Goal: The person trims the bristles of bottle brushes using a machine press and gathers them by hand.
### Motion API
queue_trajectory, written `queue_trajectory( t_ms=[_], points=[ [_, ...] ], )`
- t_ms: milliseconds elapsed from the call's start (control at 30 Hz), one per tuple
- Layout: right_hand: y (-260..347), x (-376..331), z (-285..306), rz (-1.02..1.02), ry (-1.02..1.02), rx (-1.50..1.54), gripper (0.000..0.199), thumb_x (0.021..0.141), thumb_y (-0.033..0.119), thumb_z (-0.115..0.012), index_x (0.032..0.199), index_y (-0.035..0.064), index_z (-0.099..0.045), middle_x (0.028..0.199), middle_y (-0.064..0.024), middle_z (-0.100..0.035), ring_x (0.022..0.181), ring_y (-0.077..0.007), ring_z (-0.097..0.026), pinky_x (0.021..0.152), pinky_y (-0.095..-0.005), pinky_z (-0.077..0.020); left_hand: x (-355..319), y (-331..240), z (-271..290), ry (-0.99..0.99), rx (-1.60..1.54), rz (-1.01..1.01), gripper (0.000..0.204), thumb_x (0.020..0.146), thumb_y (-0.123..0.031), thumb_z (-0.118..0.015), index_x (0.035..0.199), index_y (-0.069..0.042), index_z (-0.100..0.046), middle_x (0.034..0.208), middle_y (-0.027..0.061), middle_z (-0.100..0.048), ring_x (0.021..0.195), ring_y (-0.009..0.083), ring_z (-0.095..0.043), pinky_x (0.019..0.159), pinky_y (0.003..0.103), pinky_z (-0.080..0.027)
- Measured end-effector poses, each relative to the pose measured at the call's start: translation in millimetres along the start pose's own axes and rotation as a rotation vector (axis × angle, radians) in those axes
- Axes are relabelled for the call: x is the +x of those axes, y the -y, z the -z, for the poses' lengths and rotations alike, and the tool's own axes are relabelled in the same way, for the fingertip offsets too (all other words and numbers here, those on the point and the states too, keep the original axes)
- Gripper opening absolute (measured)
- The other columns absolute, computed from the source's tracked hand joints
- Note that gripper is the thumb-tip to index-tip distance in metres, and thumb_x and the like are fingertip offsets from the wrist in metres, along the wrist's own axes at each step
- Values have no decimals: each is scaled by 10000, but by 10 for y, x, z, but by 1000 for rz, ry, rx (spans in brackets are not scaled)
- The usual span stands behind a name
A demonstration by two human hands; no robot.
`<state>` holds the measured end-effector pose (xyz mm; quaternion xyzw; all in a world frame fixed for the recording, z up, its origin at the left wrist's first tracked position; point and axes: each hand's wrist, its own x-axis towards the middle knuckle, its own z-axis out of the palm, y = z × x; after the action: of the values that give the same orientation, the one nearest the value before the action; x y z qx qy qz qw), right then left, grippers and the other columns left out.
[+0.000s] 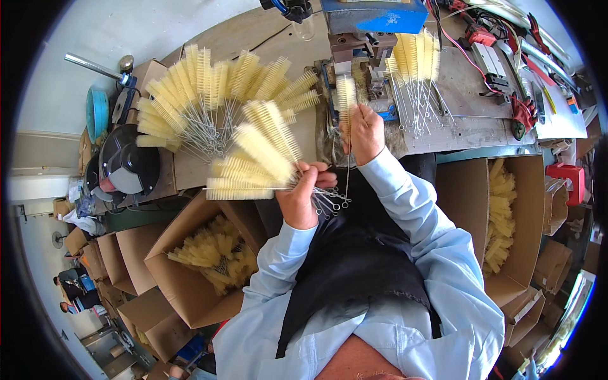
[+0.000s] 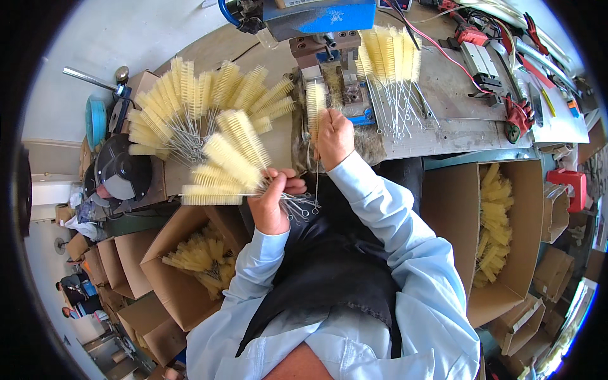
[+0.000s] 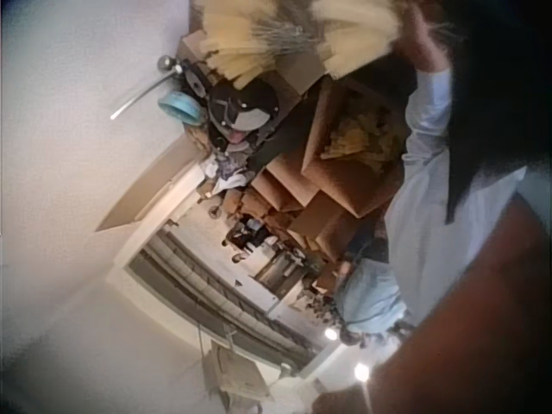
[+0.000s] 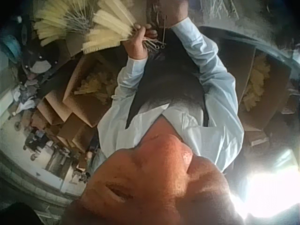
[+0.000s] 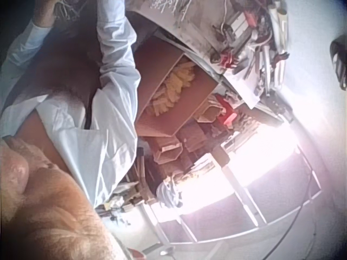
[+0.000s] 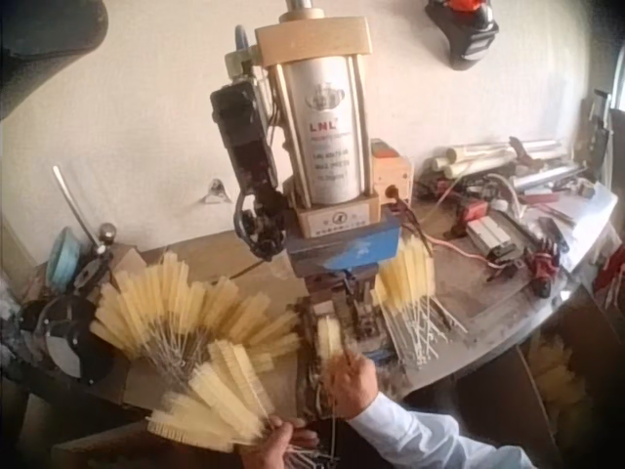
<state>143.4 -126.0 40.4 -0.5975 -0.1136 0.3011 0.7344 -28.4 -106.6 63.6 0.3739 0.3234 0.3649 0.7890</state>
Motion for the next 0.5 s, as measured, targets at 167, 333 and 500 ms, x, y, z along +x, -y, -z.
queue_trajectory(
  t_ms=[167, 333, 500],
  points=[
    [24, 81, 12, -83, 37, 50, 278, 1049, 234, -436, 934, -5, -518, 675, -63, -515, 393, -107, -416, 305, -268, -348, -49, -119, 67, -151, -87, -191, 107, 951, -20, -553, 1046, -70, -551, 942, 129, -652, 538, 117, -492, 511, 321, -532],
    [157, 208, -40, -160, 50, 108, 282, 1032, 254, -471, 965, -16, -515, 699, -73, -516, 389, -119, -415, 300, -298, -359, 0, -161, 74, -141, -29, -191, 103, 956, -25, -547, 1054, -58, -548, 956, 123, -641, 549, 109, -497, 521, 303, -529],
    [284, 243, 39, -399, 73, 267, 475, 1026, 457, -424, 1084, 1, -543, 930, -171, -656, 608, -228, -647, 470, -344, -538, 89, -137, 63, -163, -2, -189, 121, 949, -29, -560, 1067, -54, -544, 950, 123, -642, 572, 117, -505, 534, 317, -532]
  ],
)
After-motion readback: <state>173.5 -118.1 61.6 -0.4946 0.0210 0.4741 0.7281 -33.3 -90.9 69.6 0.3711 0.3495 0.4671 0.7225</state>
